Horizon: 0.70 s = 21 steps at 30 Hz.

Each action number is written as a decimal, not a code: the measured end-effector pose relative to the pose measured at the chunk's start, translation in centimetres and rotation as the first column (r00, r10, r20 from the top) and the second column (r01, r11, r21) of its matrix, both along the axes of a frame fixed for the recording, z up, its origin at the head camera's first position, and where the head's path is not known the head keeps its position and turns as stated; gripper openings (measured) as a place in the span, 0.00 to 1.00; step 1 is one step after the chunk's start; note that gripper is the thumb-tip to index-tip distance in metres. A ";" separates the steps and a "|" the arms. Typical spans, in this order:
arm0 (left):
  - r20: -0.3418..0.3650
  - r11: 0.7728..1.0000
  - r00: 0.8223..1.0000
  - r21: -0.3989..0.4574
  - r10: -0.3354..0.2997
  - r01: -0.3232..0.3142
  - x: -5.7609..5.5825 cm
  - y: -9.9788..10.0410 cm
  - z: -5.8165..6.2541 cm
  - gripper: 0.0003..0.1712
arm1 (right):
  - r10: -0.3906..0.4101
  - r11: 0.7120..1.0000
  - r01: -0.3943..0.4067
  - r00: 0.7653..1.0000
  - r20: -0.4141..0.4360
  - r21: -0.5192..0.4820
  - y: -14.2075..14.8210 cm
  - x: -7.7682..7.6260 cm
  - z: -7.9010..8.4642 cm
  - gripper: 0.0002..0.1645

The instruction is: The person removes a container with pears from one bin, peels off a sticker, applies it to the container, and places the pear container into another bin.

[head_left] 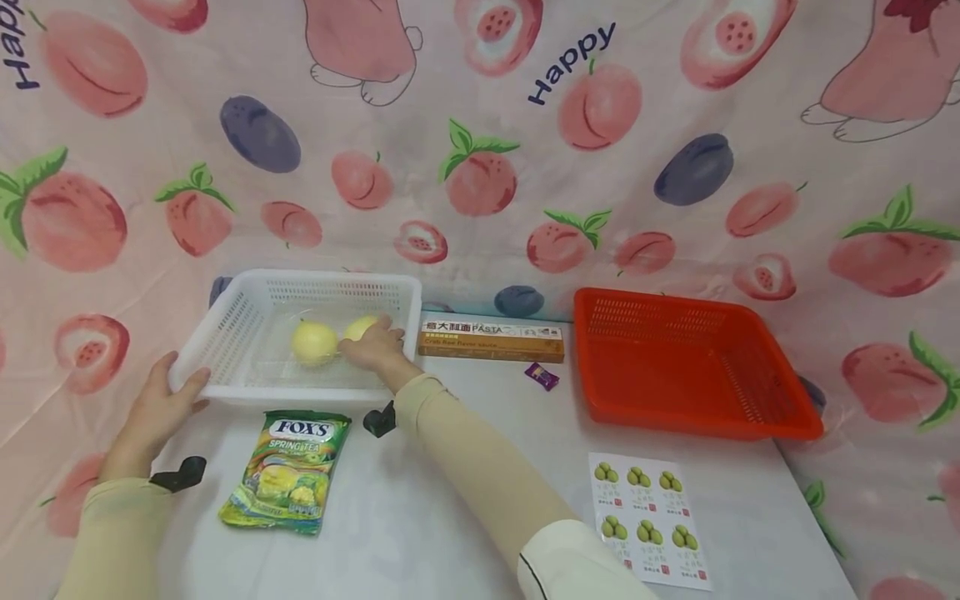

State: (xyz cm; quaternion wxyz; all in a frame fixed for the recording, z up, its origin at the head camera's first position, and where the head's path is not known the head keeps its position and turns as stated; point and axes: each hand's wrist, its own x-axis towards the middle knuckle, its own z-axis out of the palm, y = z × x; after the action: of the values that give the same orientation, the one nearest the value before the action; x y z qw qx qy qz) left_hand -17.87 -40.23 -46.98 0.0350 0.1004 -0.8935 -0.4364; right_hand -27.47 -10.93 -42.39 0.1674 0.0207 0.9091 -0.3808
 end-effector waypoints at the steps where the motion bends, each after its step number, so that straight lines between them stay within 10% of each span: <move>1: -0.006 0.999 1.000 0.032 -0.009 0.009 0.0 0.1 0.0 0.48 | -0.005 1.000 0.005 1.000 0.003 -0.003 0.0 -0.1 -0.1 0.57; 15: -0.015 0.949 0.997 0.306 -0.081 0.082 0.0 0.1 -0.8 0.47 | -0.100 0.995 0.100 0.995 -0.006 -0.020 -0.7 -1.1 -1.0 0.50; 21: -0.019 0.874 0.998 0.481 -0.063 0.065 -0.1 0.2 -0.7 0.47 | -0.120 0.985 0.130 0.989 0.091 -0.114 -0.5 -1.1 -1.6 0.52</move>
State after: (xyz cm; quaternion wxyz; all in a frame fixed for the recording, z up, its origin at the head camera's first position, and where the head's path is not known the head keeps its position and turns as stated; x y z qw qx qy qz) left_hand -18.02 -40.00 -47.65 -0.0039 0.0758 -0.7598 -0.6457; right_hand -28.61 -11.44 -44.02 0.1820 0.0834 0.8738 -0.4431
